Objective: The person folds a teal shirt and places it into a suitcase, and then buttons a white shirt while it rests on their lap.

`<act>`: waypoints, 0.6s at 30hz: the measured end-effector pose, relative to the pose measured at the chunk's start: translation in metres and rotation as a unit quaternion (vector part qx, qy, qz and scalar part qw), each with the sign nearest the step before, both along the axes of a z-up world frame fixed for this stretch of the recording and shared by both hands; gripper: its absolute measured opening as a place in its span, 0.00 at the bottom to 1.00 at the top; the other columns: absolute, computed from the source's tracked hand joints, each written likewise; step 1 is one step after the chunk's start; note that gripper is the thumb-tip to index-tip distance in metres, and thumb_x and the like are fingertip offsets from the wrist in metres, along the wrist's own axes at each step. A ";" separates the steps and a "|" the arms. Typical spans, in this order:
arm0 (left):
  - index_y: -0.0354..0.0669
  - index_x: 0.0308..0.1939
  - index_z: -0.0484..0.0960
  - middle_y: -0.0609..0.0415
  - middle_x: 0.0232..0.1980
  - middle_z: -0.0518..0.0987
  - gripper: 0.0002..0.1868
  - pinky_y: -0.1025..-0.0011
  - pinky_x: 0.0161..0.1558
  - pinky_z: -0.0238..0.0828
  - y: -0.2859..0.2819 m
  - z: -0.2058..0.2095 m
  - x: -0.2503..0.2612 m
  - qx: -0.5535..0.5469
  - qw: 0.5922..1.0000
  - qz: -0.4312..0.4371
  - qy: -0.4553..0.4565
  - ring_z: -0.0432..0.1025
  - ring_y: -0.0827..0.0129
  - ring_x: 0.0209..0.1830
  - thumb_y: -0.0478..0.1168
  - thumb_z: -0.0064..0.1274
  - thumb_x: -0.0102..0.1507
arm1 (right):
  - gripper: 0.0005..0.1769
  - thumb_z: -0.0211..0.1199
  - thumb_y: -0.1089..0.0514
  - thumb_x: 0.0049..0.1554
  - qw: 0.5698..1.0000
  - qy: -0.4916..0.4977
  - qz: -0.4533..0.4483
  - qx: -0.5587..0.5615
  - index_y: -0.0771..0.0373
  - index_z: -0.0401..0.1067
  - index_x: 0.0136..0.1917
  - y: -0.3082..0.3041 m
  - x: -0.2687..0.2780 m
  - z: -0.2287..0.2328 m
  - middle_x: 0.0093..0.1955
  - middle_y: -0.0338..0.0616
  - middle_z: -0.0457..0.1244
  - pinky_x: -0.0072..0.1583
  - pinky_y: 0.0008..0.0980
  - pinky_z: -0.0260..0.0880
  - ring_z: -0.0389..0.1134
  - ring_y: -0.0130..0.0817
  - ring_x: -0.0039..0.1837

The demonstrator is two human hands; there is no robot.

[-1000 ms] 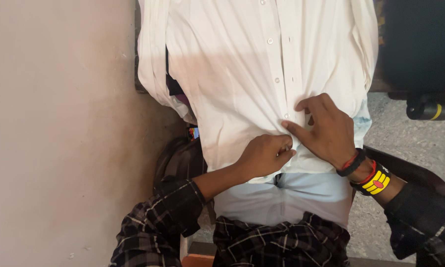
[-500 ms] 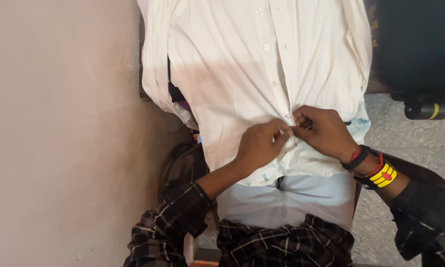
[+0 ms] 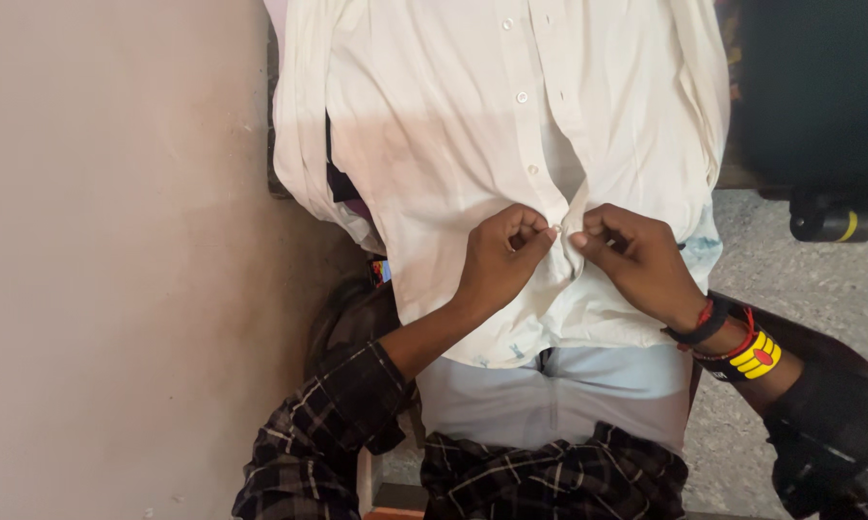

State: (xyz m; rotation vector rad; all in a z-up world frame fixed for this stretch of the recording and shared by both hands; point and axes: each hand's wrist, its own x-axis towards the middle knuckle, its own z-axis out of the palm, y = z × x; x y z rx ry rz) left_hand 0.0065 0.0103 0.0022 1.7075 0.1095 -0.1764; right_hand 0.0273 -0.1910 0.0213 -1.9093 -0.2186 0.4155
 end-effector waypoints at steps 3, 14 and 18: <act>0.35 0.35 0.81 0.59 0.28 0.79 0.07 0.78 0.31 0.67 0.001 0.005 0.000 0.017 1.000 0.002 -0.022 0.69 0.82 0.26 0.36 0.61 0.63 | 0.06 0.65 0.61 0.62 1.000 0.005 -0.015 0.016 0.67 0.73 0.47 -0.001 -0.001 0.002 0.37 0.31 0.59 0.41 0.20 0.57 0.55 0.16 0.39; 0.35 0.36 0.81 0.59 0.29 0.79 0.07 0.78 0.32 0.68 0.001 0.003 -0.004 0.007 0.999 -0.021 -0.036 0.70 0.83 0.27 0.36 0.60 0.65 | 0.08 0.64 0.66 0.61 0.994 0.031 -0.003 0.100 0.69 0.72 0.54 -0.001 -0.006 -0.003 0.43 0.33 0.65 0.46 0.19 0.65 0.63 0.15 0.44; 0.35 0.36 0.81 0.59 0.28 0.78 0.06 0.78 0.31 0.67 -0.002 0.003 -0.002 0.015 0.999 -0.019 -0.030 0.69 0.82 0.26 0.36 0.60 0.64 | 0.08 0.65 0.66 0.59 0.994 0.073 -0.012 0.075 0.69 0.73 0.53 -0.002 -0.005 -0.001 0.40 0.35 0.64 0.42 0.22 0.65 0.63 0.19 0.40</act>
